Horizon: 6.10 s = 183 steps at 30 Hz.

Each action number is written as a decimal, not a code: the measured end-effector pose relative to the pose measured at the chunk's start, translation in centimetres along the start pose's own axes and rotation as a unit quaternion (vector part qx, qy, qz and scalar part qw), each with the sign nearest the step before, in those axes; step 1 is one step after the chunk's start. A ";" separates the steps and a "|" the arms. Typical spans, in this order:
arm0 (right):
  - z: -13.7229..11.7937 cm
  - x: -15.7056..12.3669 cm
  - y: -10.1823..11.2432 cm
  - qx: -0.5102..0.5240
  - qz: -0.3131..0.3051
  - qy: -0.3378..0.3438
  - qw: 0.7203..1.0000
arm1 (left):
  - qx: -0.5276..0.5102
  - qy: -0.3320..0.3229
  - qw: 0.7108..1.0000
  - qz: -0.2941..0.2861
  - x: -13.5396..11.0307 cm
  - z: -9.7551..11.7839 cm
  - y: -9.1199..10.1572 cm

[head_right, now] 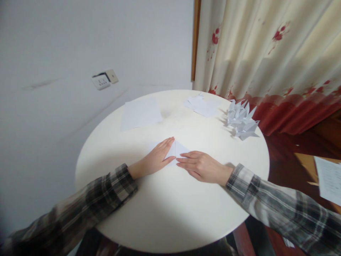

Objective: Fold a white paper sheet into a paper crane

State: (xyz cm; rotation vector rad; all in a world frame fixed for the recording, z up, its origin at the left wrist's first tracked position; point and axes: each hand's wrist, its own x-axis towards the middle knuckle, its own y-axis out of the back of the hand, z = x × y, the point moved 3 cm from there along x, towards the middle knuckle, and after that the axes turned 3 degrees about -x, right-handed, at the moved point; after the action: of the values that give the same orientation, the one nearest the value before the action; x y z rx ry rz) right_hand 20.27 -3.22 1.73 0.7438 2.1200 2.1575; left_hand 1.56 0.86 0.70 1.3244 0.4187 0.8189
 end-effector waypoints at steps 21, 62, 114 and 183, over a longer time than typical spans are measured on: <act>0.0 0.1 0.1 0.010 0.003 -0.004 1.000 | 0.041 -0.003 0.999 -0.003 0.0 0.0 -0.3; 0.1 0.0 -0.2 0.000 -0.007 0.003 1.000 | 0.059 -0.010 0.998 -0.001 0.1 -0.1 -0.5; 0.0 0.1 0.0 0.005 -0.004 0.002 1.000 | 0.036 -0.025 0.999 0.033 -0.2 0.1 -0.2; 10.3 4.8 -0.2 0.211 -0.140 -0.203 0.946 | 0.131 -0.034 0.989 0.061 1.0 2.0 0.6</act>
State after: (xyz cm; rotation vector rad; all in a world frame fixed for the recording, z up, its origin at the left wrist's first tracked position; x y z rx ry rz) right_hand 19.56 8.05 2.58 0.7674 2.2973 1.2906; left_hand 3.42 0.23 1.91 1.6305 0.4047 0.8384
